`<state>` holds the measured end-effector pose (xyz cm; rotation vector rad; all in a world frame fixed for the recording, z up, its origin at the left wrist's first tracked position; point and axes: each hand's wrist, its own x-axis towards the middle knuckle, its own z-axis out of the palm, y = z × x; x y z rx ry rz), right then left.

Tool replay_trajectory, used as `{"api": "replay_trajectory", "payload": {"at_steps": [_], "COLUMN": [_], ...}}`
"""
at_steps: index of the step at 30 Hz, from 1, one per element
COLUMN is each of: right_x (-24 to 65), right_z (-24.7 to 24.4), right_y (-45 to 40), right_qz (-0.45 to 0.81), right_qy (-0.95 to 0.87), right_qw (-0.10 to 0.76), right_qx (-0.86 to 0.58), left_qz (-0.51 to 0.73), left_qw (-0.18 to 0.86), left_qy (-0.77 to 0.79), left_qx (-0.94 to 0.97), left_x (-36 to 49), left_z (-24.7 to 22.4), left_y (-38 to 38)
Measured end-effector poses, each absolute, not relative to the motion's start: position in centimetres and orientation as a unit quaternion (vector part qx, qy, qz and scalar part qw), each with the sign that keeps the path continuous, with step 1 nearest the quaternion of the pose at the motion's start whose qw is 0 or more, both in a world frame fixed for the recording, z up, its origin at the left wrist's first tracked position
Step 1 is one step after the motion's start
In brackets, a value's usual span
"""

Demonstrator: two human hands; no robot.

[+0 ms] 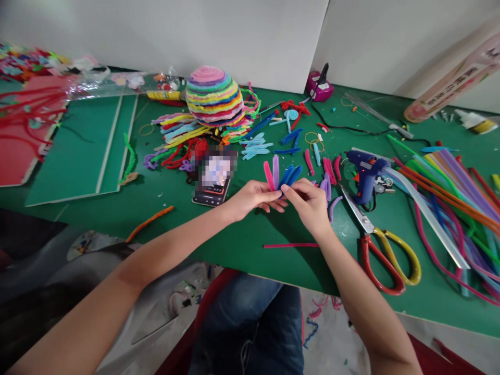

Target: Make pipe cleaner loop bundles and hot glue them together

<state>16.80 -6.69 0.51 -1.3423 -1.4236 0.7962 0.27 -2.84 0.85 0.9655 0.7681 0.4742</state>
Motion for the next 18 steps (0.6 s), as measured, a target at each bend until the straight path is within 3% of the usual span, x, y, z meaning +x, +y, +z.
{"api": "replay_trajectory", "payload": {"at_steps": [18], "right_x": [16.81], "right_z": [-0.18], "right_y": [-6.64], "right_qz": [0.377], "right_qy": [-0.562], "right_qw": [0.518], "right_qx": [-0.524], "left_qz": [0.209], "left_qw": [0.772], "left_qy": [0.34], "left_qx": [0.495], "left_x": [0.42], "left_z": [0.71], "left_y": [-3.01]}}
